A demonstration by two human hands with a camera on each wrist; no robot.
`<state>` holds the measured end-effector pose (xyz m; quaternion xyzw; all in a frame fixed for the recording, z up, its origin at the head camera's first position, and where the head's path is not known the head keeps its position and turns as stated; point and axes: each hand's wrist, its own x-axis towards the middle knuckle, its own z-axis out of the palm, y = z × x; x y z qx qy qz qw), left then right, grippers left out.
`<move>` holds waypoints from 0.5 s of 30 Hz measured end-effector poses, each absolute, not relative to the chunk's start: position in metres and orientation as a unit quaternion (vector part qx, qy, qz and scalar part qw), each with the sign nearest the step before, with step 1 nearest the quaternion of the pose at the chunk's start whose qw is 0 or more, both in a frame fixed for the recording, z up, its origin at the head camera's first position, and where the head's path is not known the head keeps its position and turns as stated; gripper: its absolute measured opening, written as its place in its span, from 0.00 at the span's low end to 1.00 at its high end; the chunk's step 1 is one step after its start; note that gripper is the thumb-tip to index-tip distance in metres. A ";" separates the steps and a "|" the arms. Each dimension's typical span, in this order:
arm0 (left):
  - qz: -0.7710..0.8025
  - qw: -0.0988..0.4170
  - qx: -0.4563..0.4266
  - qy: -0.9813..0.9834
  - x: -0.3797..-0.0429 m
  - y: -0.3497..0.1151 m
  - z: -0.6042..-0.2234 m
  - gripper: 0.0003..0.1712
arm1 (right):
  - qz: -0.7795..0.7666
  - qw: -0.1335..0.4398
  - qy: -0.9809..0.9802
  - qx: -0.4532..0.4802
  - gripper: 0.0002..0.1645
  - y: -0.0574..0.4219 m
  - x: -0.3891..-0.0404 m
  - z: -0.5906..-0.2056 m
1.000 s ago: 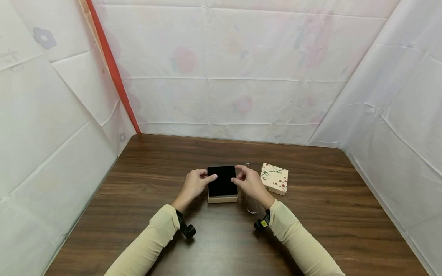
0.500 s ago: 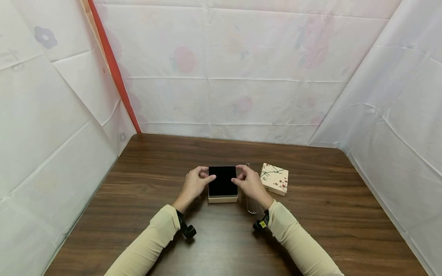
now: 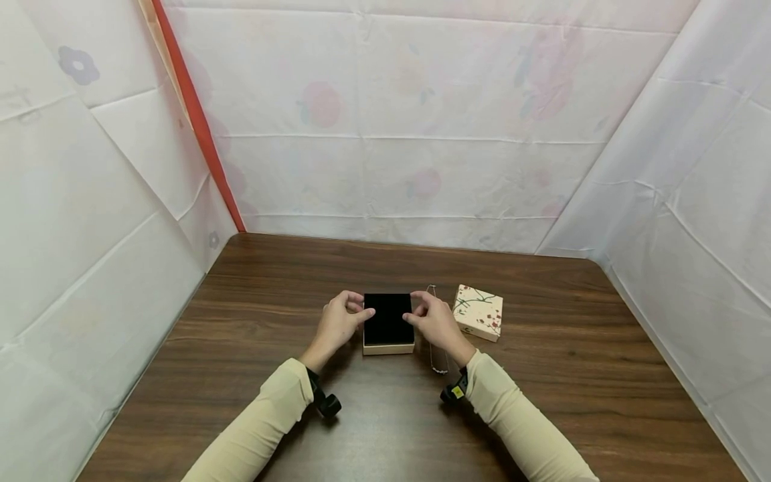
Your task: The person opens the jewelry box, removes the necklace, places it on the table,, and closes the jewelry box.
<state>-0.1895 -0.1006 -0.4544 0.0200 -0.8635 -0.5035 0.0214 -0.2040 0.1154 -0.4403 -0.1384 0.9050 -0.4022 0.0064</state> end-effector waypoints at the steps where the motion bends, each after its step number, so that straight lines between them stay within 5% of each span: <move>1: -0.503 0.021 0.019 -0.864 -0.190 -0.101 -0.455 0.22 | -0.403 0.008 0.905 -0.139 0.29 0.116 -0.204 -0.441; 15: -0.500 0.021 0.015 -0.866 -0.189 -0.102 -0.456 0.20 | -0.387 0.013 0.912 -0.139 0.28 0.115 -0.205 -0.446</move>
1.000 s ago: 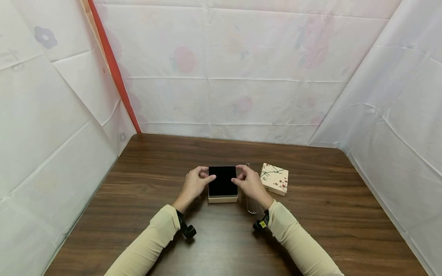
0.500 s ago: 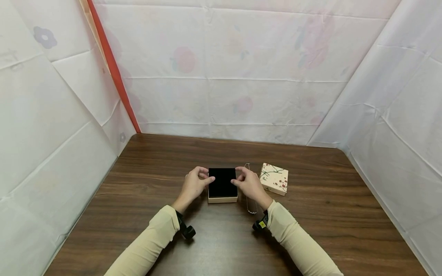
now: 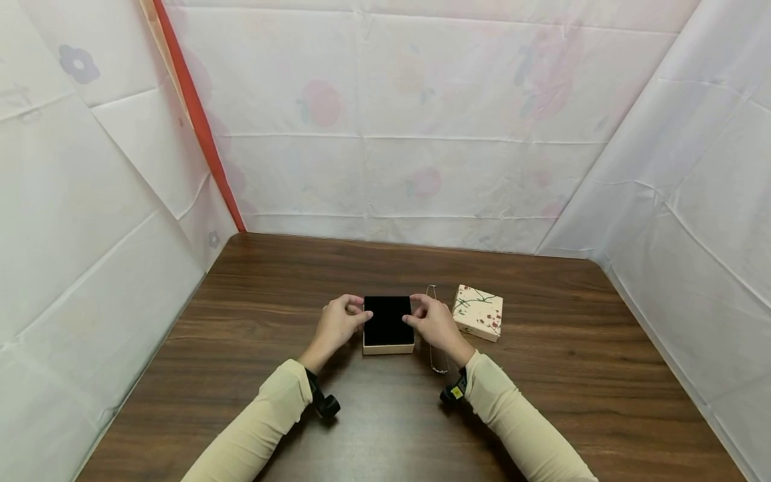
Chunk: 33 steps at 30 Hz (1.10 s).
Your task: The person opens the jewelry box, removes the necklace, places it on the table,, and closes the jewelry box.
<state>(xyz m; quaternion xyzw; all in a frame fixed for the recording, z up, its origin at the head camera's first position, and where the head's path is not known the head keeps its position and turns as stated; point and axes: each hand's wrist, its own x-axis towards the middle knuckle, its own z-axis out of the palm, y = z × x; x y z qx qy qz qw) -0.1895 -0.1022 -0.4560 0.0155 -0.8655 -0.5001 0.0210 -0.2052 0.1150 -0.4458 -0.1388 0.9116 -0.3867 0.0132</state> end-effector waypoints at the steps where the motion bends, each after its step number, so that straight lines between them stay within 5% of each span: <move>1: -0.501 0.020 0.016 -0.865 -0.189 -0.102 -0.456 0.20 | -0.386 0.013 0.912 -0.137 0.28 0.115 -0.205 -0.446; 33: -0.497 0.001 0.022 -0.868 -0.187 -0.102 -0.454 0.22 | -0.386 0.019 0.912 -0.138 0.29 0.114 -0.205 -0.448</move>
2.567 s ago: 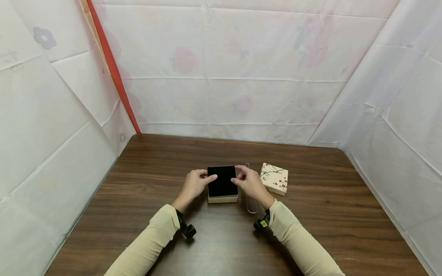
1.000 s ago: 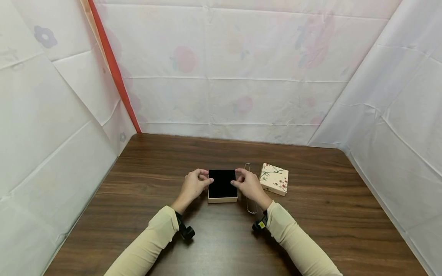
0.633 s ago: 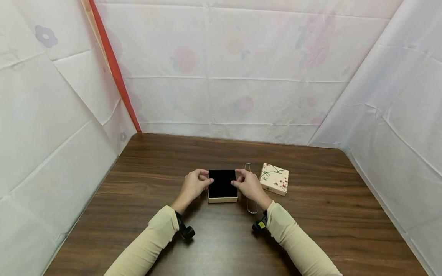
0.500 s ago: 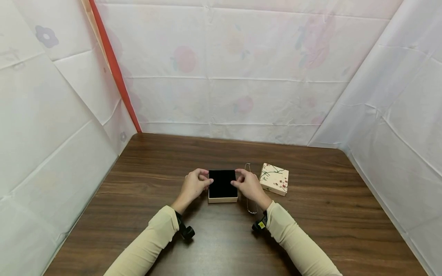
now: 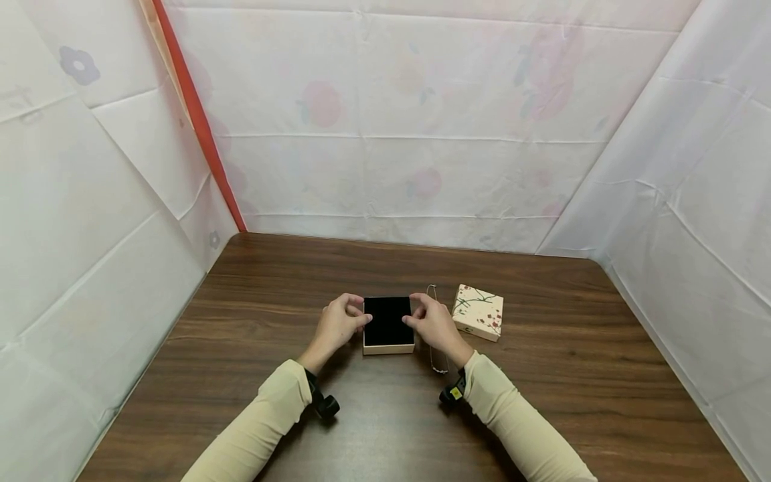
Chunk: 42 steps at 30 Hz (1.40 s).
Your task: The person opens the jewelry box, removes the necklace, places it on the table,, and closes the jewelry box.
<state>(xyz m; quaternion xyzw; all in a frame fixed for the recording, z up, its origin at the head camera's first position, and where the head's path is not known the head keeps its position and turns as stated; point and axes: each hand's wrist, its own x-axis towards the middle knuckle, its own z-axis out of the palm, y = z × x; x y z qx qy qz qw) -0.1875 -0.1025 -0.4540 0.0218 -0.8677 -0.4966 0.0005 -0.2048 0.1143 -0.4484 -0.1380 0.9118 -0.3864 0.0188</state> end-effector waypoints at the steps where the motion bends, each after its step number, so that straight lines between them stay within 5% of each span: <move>1: -0.495 -0.001 0.022 -0.868 -0.187 -0.102 -0.454 0.22 | -0.387 0.017 0.911 -0.139 0.29 0.114 -0.205 -0.449; 42: -0.457 -0.019 -0.038 -0.888 -0.181 -0.102 -0.453 0.35 | -0.365 0.025 0.911 -0.188 0.30 0.118 -0.199 -0.449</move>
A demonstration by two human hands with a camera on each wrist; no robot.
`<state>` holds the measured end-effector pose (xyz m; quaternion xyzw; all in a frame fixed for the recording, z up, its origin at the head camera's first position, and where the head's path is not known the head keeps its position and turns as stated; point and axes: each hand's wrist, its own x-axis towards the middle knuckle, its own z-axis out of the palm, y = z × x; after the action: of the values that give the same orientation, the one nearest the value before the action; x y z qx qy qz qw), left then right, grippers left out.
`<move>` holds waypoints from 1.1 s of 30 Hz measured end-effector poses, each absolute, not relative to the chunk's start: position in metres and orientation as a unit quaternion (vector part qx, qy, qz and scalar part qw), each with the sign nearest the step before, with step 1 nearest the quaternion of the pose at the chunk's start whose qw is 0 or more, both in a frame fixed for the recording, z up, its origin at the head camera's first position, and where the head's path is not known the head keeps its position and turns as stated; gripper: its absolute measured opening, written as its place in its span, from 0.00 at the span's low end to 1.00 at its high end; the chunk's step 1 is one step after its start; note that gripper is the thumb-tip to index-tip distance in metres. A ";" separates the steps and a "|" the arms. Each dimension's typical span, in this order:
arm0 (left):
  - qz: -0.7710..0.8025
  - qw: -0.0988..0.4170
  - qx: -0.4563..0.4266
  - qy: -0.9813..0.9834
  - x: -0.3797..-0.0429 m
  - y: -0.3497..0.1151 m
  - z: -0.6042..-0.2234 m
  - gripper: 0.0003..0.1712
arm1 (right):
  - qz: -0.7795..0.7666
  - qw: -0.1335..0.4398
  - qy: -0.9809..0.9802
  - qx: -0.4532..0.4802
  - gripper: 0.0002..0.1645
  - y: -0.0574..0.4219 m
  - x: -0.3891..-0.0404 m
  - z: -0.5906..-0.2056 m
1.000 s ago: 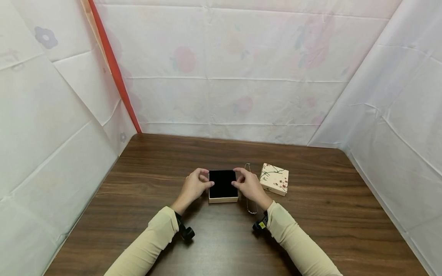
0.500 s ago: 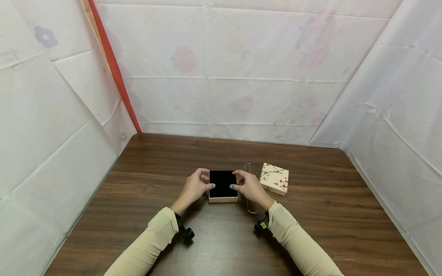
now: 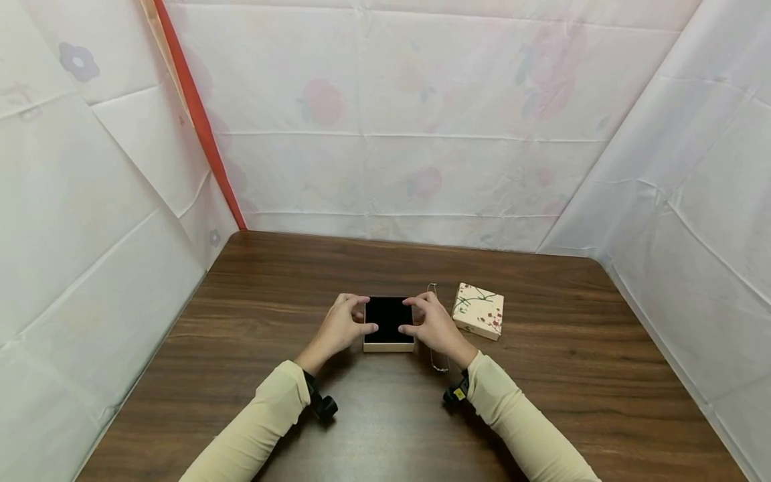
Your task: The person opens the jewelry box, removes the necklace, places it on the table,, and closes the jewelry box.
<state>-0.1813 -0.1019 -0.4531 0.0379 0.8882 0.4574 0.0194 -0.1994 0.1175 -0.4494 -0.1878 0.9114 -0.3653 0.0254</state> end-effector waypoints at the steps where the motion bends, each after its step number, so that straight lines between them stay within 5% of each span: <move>1: 0.455 0.022 0.041 0.889 -0.181 -0.102 -0.453 0.36 | -0.367 0.027 0.910 -0.191 0.31 0.117 -0.199 -0.449; 33: 0.346 0.007 0.141 0.927 -0.178 -0.101 -0.455 0.34 | -0.305 0.026 0.917 -0.255 0.26 0.116 -0.194 -0.450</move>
<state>-0.1777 -0.1011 -0.4555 0.1413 0.9273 0.3465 0.0074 -0.1944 0.1162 -0.4500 -0.2551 0.9171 -0.3053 0.0261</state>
